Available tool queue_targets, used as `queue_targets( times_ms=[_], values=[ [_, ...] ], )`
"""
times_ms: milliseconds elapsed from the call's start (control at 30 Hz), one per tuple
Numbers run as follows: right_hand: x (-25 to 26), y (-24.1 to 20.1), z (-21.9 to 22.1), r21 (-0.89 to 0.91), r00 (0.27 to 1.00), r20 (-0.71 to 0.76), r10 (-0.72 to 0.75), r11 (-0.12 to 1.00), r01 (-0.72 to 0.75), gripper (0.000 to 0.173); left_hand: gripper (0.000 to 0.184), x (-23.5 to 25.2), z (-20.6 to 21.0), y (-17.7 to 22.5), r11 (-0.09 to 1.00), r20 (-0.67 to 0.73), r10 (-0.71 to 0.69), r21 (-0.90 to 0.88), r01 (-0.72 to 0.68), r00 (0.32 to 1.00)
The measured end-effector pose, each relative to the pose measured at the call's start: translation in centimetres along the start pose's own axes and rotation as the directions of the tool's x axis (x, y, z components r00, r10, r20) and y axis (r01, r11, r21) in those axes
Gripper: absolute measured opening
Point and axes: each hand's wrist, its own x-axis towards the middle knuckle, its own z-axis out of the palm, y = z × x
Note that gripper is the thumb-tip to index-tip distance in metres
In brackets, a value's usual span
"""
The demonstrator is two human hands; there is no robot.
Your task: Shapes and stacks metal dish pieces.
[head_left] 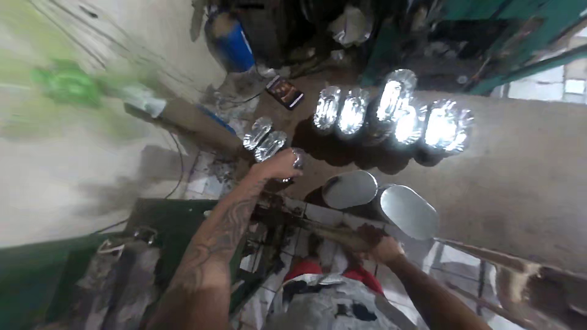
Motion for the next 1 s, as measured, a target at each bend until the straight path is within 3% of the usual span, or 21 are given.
queue_targets(
  times_ms=[33,100,233,333,367,433,467,500,567,633,700,800,900,1000],
  values=[
    [0.3,0.2,-0.2,0.025,0.998,0.017,0.056,0.998,-0.056,0.099,0.04,1.6,2.5,-2.6,0.993,0.017,-0.017,-0.113,0.019,1.0],
    [0.5,0.3,-0.2,0.067,0.997,0.023,0.078,0.995,-0.079,0.096,0.035,3.6,3.8,-4.4,0.967,0.24,-0.133,-0.18,0.179,0.962],
    [-0.8,-1.4,-0.9,0.121,1.0,-0.02,0.008,0.993,-0.005,0.089,0.031,3.5,4.4,-4.5,0.962,0.249,-0.127,-0.205,0.181,0.96],
    [-5.1,-4.8,-4.3,0.336,0.986,-0.166,-0.011,0.94,0.067,0.049,0.046,2.6,5.3,-3.3,0.982,0.176,-0.186,0.021,0.186,0.967],
    [-7.5,-6.4,-6.1,0.386,0.954,-0.299,-0.005,0.914,0.126,0.044,0.051,2.3,5.5,-3.0,0.981,0.135,-0.181,0.087,0.171,0.974],
    [-11.1,-8.1,-9.5,0.254,0.759,-0.652,0.006,0.944,0.211,0.039,0.047,2.0,5.7,-3.0,0.977,0.076,-0.174,0.137,0.163,0.982],
    [-11.7,-7.8,-11.1,0.14,0.683,-0.73,-0.011,0.976,0.165,0.041,0.045,1.9,5.6,-3.3,0.972,0.083,-0.204,0.135,0.191,0.976],
    [-11.5,-6.6,-12.5,0.028,0.653,-0.755,-0.054,0.993,0.115,0.047,0.044,1.9,5.3,-3.5,0.964,0.102,-0.24,0.138,0.226,0.965],
    [-9.5,-3.8,-14.1,-0.117,0.691,-0.71,-0.133,0.991,0.071,0.057,0.045,1.8,4.7,-3.6,0.955,0.112,-0.275,0.15,0.258,0.955],
    [-7.6,-1.6,-13.7,-0.143,0.694,-0.685,-0.222,0.975,0.17,0.041,0.058,1.1,3.6,-1.8,0.953,0.072,-0.297,0.076,0.292,0.952],
    [-7.3,-0.4,-13.6,-0.072,0.686,-0.686,-0.244,0.96,0.27,0.04,0.063,-0.3,1.8,2.0,0.941,0.001,-0.316,-0.128,0.314,0.949],
    [-8.2,-0.1,-14.6,0.124,0.747,-0.629,-0.216,0.92,0.371,0.039,0.054,-1.3,1.2,9.3,0.904,-0.09,-0.269,-0.367,0.22,0.959],
    [-8.5,0.5,-15.5,0.182,0.747,-0.61,-0.263,0.871,0.455,0.042,0.056,2.4,2.5,15.3,0.945,0.018,-0.157,-0.288,0.156,0.987],
    [-8.4,0.7,-15.0,0.175,0.724,-0.625,-0.292,0.851,0.495,0.044,0.047,6.5,5.3,14.8,0.945,0.258,-0.019,-0.311,0.102,0.966]
  ],
)
